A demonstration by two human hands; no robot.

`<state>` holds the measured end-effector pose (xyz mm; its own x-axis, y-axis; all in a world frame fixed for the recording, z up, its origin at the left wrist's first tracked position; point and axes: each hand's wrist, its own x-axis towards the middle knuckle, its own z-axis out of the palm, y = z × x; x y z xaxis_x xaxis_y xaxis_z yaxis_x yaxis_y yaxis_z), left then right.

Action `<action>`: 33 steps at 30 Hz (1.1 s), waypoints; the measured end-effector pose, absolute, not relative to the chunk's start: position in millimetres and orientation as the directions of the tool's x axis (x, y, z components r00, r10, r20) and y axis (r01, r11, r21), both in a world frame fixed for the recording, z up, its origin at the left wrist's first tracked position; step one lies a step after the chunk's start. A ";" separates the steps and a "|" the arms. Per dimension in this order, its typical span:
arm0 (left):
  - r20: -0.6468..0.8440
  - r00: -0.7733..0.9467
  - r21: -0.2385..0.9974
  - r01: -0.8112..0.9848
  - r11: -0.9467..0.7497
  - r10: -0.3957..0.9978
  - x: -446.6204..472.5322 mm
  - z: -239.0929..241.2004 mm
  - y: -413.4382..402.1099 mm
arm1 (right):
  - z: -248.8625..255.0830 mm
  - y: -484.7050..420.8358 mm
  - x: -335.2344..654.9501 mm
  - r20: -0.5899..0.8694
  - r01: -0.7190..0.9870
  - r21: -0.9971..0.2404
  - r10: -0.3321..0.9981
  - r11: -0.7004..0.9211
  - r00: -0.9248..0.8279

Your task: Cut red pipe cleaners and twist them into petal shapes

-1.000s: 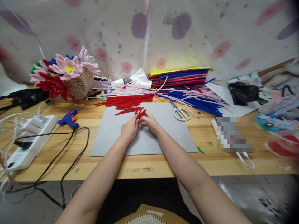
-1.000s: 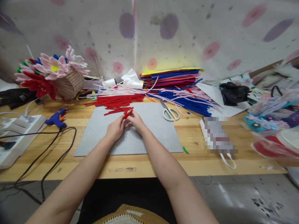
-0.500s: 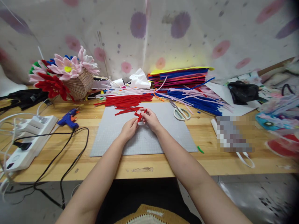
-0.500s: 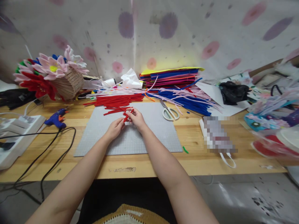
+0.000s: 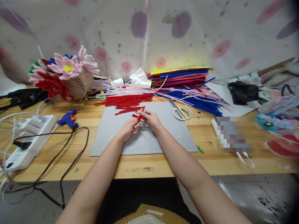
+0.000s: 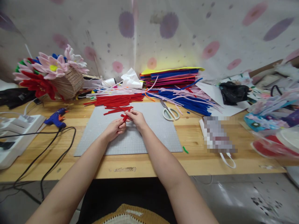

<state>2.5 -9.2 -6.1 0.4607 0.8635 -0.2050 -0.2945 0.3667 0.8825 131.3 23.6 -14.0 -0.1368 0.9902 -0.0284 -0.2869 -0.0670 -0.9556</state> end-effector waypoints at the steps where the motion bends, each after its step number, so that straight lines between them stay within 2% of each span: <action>1: -0.214 0.454 0.875 -0.306 0.376 0.865 3.0 -6.3 -9.4 | -15.1 24.9 131.7 -0.029 -0.268 -0.962 0.996 -0.051 -0.085; 4: -0.258 0.455 0.835 -0.339 0.434 0.852 4.3 -5.5 -9.6 | -17.8 28.4 133.9 -0.010 -0.241 -0.971 1.000 -0.005 0.020; 7: -0.315 0.478 0.758 -0.394 0.520 0.820 5.8 -1.6 -10.3 | -19.4 30.9 136.1 0.014 -0.277 -0.960 0.999 0.026 0.046; 12: -0.423 0.522 0.598 -0.454 0.661 0.741 8.8 7.7 -12.0 | -18.5 34.5 141.4 -0.032 -0.380 -0.925 0.998 -0.008 0.058; 18: -0.414 0.580 0.496 -0.502 0.709 0.701 12.7 14.1 -13.1 | -12.8 39.3 148.7 -0.064 -0.428 -0.903 0.998 -0.046 0.027; 27: -0.425 0.566 0.477 -0.523 0.707 0.706 21.2 20.1 -16.4 | -8.5 44.7 154.7 -0.131 -0.427 -0.899 0.990 -0.095 0.056; 33: -0.426 0.557 0.539 -0.477 0.694 0.713 18.6 16.2 -17.1 | -12.7 49.9 159.7 -0.125 -0.418 -0.905 0.987 -0.073 0.098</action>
<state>18.6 -17.1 16.2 0.5568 0.7131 -0.4260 -0.4767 0.6943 0.5392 159.7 49.9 -12.7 0.0982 0.9873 -0.1247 -0.4185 -0.0727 -0.9053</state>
